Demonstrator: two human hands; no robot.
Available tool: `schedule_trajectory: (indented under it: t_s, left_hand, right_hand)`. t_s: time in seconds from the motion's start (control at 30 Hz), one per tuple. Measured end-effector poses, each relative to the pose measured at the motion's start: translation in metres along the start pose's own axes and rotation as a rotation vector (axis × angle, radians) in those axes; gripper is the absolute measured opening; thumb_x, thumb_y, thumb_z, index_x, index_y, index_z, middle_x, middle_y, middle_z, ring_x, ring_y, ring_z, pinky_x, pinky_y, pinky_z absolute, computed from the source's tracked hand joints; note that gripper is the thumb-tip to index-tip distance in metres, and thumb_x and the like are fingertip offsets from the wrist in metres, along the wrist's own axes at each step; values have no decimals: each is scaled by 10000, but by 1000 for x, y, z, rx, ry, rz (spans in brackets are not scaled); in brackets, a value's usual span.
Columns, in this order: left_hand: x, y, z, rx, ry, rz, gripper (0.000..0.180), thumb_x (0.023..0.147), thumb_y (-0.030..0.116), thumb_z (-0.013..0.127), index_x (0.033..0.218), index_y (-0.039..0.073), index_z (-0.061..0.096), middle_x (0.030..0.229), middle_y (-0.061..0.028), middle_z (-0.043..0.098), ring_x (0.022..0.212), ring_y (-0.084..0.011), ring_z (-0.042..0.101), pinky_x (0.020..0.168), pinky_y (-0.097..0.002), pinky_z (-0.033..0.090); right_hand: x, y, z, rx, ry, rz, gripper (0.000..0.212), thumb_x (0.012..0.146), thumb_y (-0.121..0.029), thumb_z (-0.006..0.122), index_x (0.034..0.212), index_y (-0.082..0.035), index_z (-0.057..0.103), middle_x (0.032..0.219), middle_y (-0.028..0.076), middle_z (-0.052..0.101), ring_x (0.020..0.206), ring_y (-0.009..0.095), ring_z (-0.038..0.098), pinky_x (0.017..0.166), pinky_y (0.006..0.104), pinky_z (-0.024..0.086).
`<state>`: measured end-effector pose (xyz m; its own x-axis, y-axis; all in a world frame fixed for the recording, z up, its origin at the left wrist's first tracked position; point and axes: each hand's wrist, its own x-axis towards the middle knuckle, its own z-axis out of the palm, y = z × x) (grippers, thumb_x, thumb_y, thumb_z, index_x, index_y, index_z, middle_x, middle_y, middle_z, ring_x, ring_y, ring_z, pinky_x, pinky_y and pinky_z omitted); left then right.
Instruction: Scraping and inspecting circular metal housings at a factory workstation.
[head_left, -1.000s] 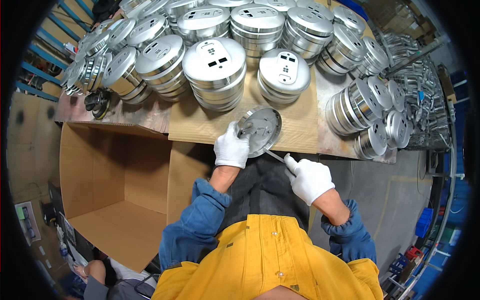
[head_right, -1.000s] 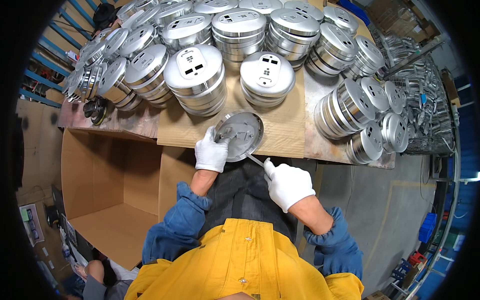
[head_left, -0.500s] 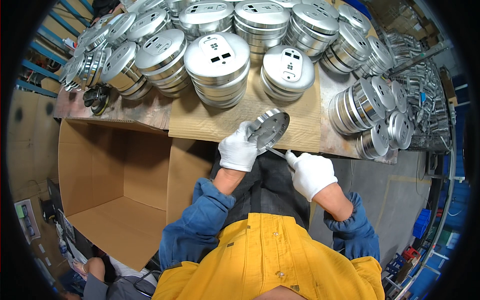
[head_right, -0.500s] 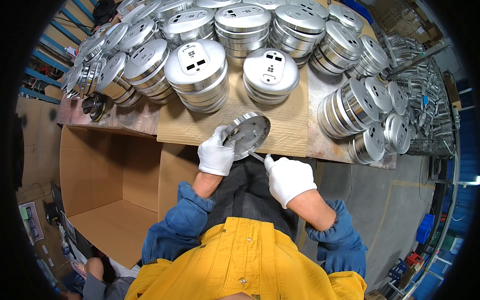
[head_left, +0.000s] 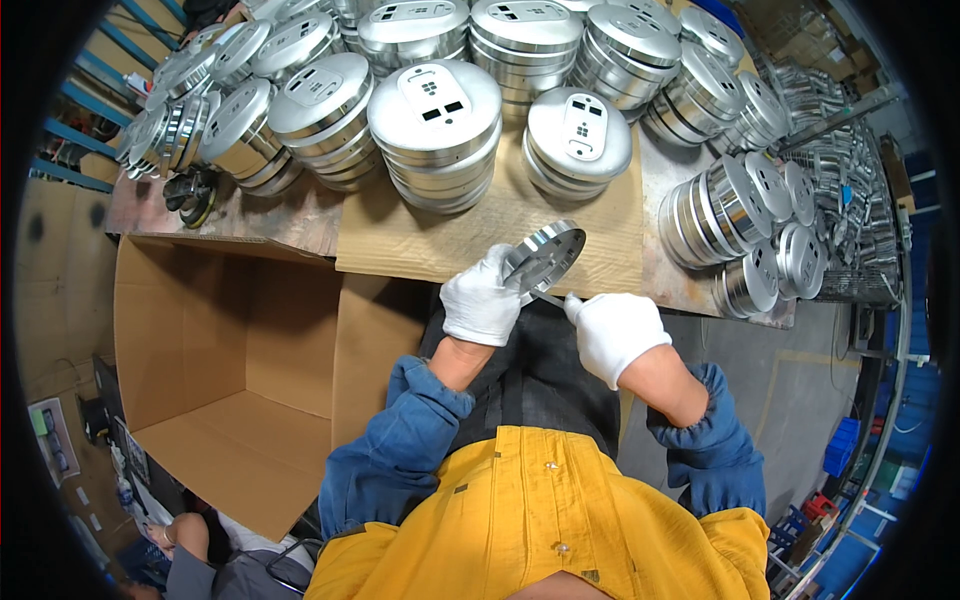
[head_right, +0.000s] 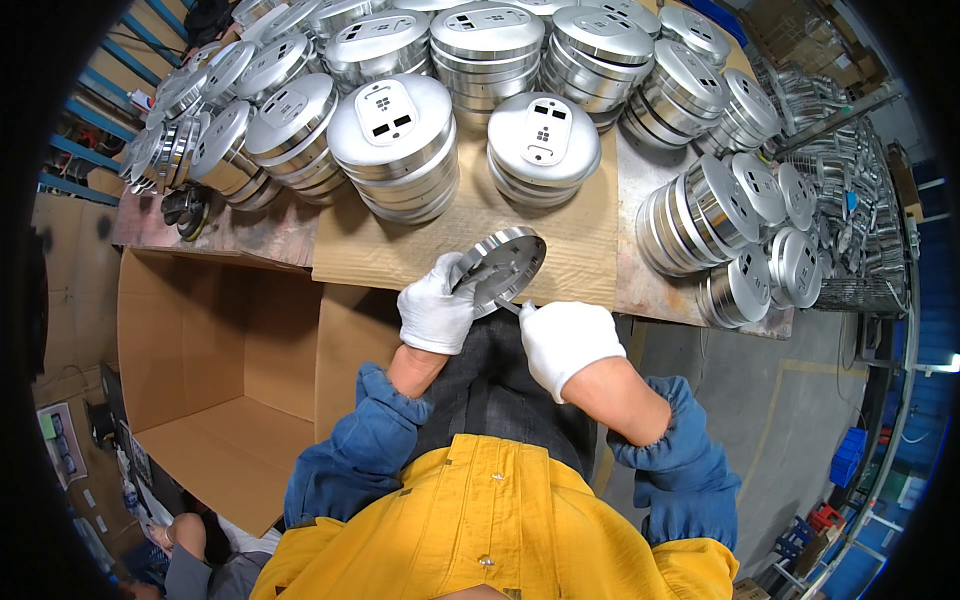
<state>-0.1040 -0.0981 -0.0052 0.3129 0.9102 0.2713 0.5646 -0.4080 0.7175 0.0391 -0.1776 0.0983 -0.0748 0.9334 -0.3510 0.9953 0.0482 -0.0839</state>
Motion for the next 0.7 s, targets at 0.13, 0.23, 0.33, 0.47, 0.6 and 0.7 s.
schedule_trajectory:
  t_s: [0.13,0.23,0.33,0.47,0.6,0.7]
  left_hand:
    - [1,-4,1,-12,12,10,253,745,158,699,974,121,599,750,-97,659,667,-305,651,585,-373,511]
    - [5,-5,2,-65,9,-68,280,730,122,721,982,100,601,804,-128,674,718,-326,659,610,-369,517]
    - [6,-6,3,-82,9,-135,280,728,114,717,982,82,605,822,-136,680,741,-332,660,631,-375,520]
    - [7,-11,10,-98,60,-183,239,749,142,681,977,108,614,801,-125,681,741,-339,658,649,-409,519]
    - [7,-16,13,-107,110,-217,259,743,153,693,980,86,613,826,-151,679,768,-368,649,675,-418,520]
    - [7,-17,13,-111,21,-325,472,698,114,764,1081,-93,581,973,-250,663,906,-266,680,783,-313,508]
  right_hand:
    - [11,0,-7,-11,-67,-63,261,791,-108,532,1016,-18,626,697,164,651,636,326,648,566,414,505]
    - [2,-5,6,-7,-12,10,267,783,-99,532,1018,-8,621,706,169,647,631,326,646,570,412,507]
    - [-16,-13,35,3,127,57,401,780,-104,525,1164,4,571,703,136,589,576,276,619,517,382,491]
    - [-34,-21,90,13,201,159,536,779,-102,506,1311,-43,478,677,106,541,498,234,581,432,372,459]
    - [-30,-21,135,8,300,245,552,777,-145,594,1318,-156,489,688,97,554,505,269,571,438,397,449]
    - [-30,-10,144,15,446,206,474,841,-171,532,1314,-170,497,633,71,521,471,240,568,412,379,451]
